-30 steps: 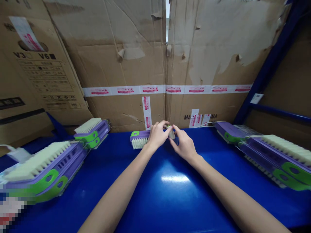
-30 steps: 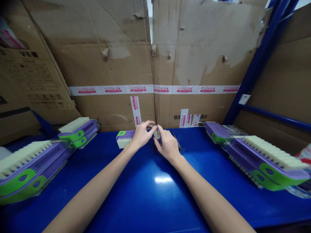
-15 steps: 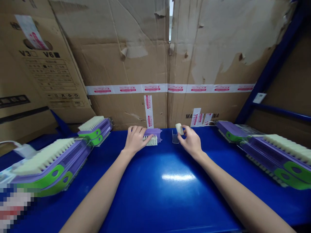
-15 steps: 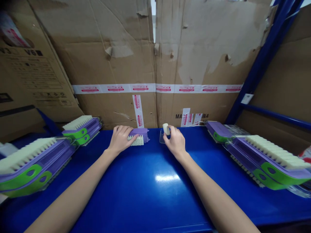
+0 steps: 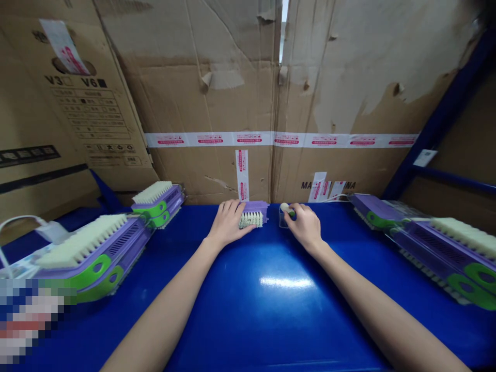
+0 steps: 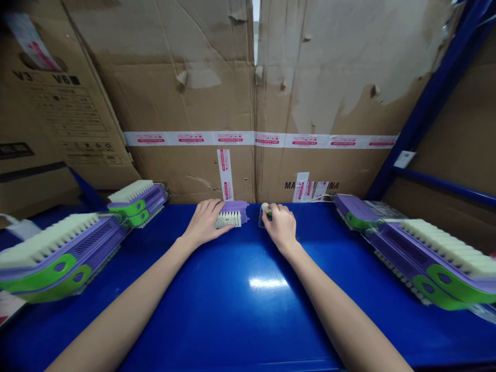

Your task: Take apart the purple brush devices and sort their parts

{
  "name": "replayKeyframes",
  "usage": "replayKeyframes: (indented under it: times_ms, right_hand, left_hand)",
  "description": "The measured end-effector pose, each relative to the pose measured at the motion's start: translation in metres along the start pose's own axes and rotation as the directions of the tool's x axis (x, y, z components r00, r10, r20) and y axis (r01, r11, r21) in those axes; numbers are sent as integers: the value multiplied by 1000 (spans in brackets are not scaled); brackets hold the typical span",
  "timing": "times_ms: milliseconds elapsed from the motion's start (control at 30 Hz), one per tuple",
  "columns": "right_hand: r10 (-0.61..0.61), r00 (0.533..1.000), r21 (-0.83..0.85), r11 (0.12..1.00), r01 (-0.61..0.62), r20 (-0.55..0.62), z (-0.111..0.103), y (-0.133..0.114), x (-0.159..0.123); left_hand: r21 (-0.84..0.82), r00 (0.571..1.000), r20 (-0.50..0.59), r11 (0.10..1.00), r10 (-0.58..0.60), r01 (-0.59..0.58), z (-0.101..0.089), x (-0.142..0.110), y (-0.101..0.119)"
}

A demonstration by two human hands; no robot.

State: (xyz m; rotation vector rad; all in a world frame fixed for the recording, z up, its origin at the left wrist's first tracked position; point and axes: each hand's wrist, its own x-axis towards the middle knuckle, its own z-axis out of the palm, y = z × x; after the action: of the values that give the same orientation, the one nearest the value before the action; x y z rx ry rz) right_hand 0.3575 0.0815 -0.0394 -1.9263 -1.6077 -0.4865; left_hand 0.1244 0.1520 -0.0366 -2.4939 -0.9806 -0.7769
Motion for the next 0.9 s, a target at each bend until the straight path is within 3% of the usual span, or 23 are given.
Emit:
replayKeyframes:
  times_ms: [233, 467, 667, 900]
  right_hand:
    - [-46, 999, -124, 991, 49, 29, 2, -2, 0]
    - [-104, 994, -135, 985, 108, 40, 3, 0, -2]
    - [-183, 976, -189, 961, 204, 120, 4, -5, -9]
    - [-170, 972, -224, 953, 203, 160, 6, 0, -9]
  left_hand:
    - [37, 998, -47, 999, 32, -31, 6, 0, -1]
    - [28, 999, -31, 999, 26, -26, 4, 0, 0]
    - [3, 1000, -23, 1000, 18, -18, 4, 0, 0]
    - [7, 1000, -4, 1000, 14, -13, 3, -1, 1]
